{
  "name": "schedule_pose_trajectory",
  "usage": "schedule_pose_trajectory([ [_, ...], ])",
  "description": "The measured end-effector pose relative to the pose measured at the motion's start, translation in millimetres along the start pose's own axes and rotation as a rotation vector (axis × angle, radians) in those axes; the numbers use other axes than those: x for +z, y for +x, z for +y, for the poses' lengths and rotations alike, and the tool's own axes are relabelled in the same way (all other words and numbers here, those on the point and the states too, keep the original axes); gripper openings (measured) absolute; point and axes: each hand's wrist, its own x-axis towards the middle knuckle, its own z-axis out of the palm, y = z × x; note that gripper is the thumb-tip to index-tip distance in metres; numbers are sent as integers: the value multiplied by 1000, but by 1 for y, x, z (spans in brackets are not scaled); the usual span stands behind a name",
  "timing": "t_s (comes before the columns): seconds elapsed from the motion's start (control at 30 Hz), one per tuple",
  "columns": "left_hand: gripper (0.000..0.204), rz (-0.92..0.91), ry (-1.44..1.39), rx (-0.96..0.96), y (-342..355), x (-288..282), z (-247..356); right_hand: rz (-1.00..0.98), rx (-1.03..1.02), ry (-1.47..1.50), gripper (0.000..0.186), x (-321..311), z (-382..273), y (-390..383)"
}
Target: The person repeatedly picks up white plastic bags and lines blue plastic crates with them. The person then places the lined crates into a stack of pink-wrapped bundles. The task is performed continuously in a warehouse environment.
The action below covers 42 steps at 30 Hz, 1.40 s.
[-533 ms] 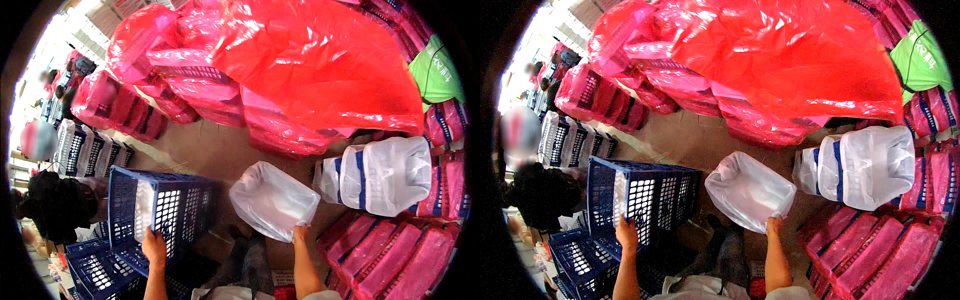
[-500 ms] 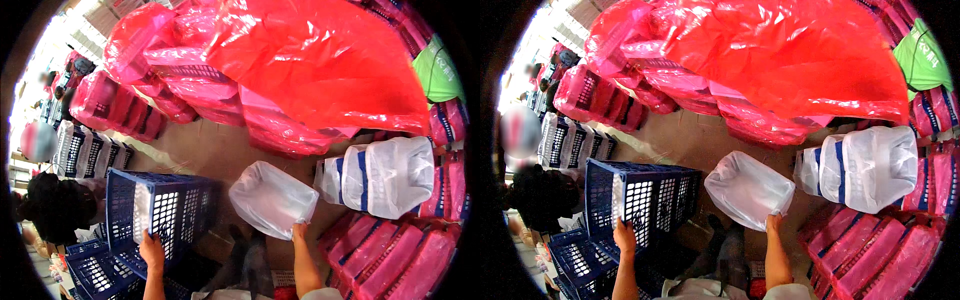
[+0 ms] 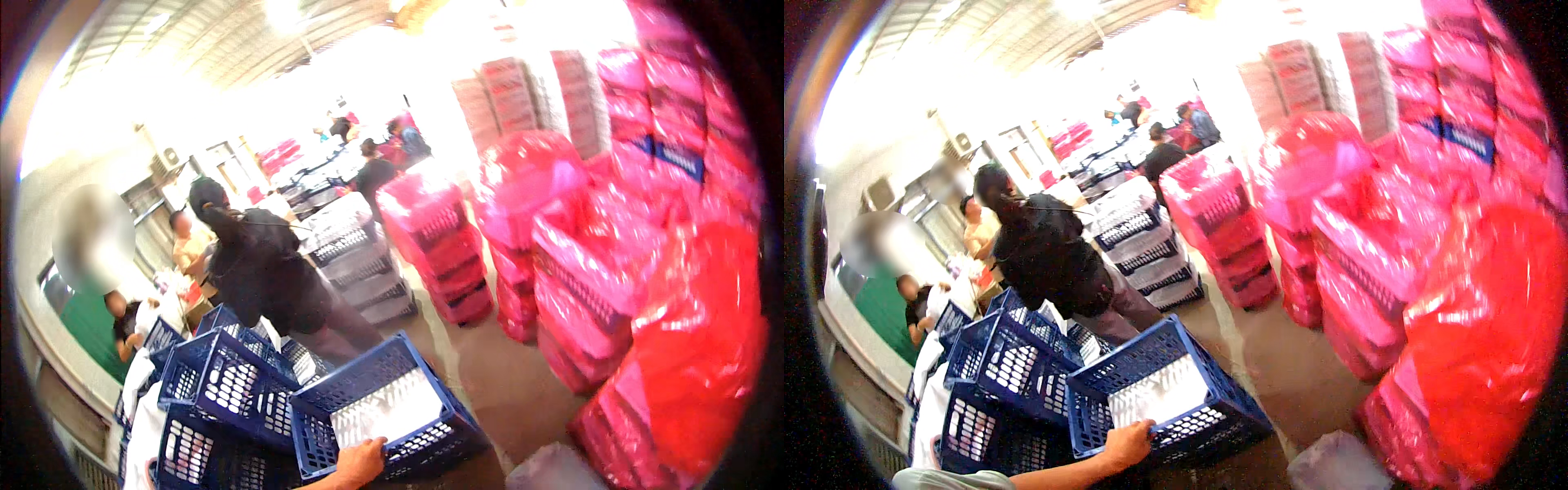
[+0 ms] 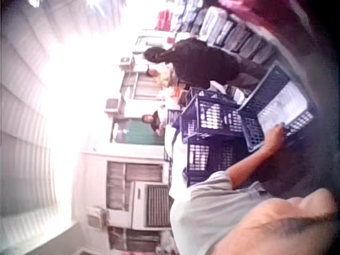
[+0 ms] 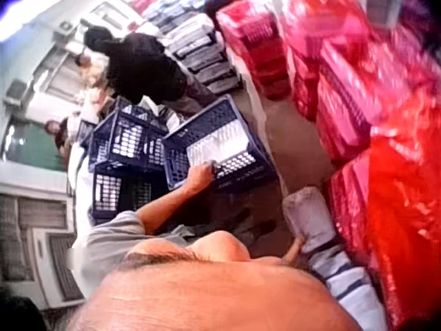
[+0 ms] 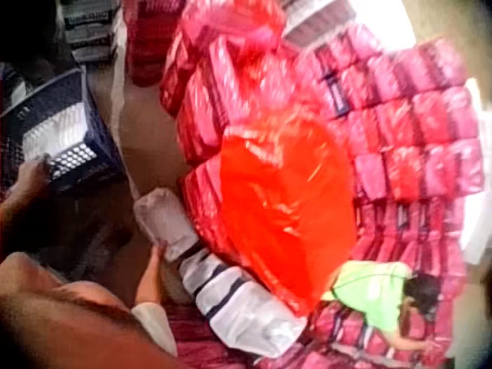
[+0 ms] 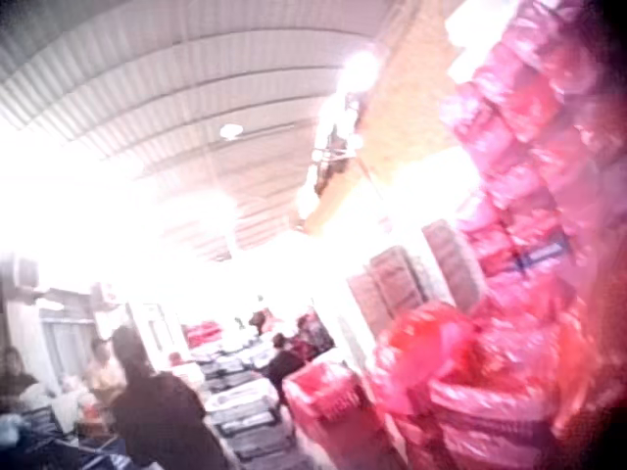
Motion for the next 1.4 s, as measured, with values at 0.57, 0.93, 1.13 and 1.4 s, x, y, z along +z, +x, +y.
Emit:
schedule_pose_trajectory([
  [0.57,91,-59,-785,-779,-26,-14,-145,-541,-596,-52,42,144,-326,-66],
  [0.93,68,49,-733,-644,55,0,-146,-520,-519,86,59,158,-310,-6],
  [1.13,68,75,-921,-715,17,-5,-132,-763,-685,98,41,173,-327,26],
  [1.4,19,1188,-96,-734,-201,-197,-271,-334,-1027,95,55,129,-438,-87],
])
